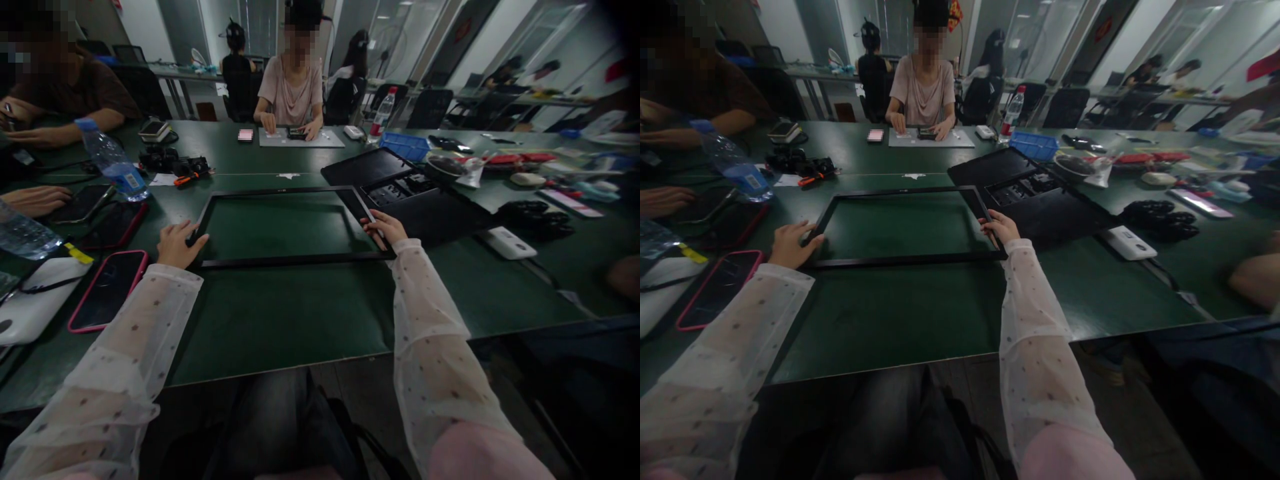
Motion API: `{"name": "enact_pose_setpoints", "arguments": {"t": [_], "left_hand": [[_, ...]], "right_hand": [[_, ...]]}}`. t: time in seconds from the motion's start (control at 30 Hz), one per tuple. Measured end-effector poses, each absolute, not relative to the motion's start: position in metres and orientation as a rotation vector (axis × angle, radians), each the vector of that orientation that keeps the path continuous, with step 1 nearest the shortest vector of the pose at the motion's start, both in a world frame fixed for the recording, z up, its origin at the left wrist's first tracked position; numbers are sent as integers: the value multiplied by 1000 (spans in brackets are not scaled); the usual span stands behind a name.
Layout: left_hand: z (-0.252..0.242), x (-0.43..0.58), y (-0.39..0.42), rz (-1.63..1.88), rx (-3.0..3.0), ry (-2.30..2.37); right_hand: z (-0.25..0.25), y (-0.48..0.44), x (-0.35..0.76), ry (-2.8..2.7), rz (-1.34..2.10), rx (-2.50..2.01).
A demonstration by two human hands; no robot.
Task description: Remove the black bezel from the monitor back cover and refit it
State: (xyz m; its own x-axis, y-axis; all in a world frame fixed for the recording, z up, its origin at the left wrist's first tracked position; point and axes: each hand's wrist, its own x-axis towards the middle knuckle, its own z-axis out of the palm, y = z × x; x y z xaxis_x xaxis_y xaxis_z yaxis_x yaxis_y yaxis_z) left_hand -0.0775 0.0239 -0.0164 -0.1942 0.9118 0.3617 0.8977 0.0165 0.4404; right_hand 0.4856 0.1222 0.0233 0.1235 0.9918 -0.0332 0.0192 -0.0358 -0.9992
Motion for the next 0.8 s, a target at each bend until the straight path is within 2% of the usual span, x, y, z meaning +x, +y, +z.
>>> {"name": "enact_pose_setpoints", "arguments": {"t": [0.1,0.17,0.6,0.7,0.8], "left_hand": [[-4,-57,16,843,2161,1807],[2,-44,11,712,2217,1688],[2,-38,10,920,1932,1920],[6,-37,8,989,1858,1950],[10,-37,7,1108,1798,1972]], "right_hand": [[26,121,485,-988,1141,-1290],[26,121,484,-918,1140,-1283],[27,127,495,-1017,1154,-1163],[22,130,503,-1058,932,-1204],[21,124,516,-1047,397,-1428]]}}
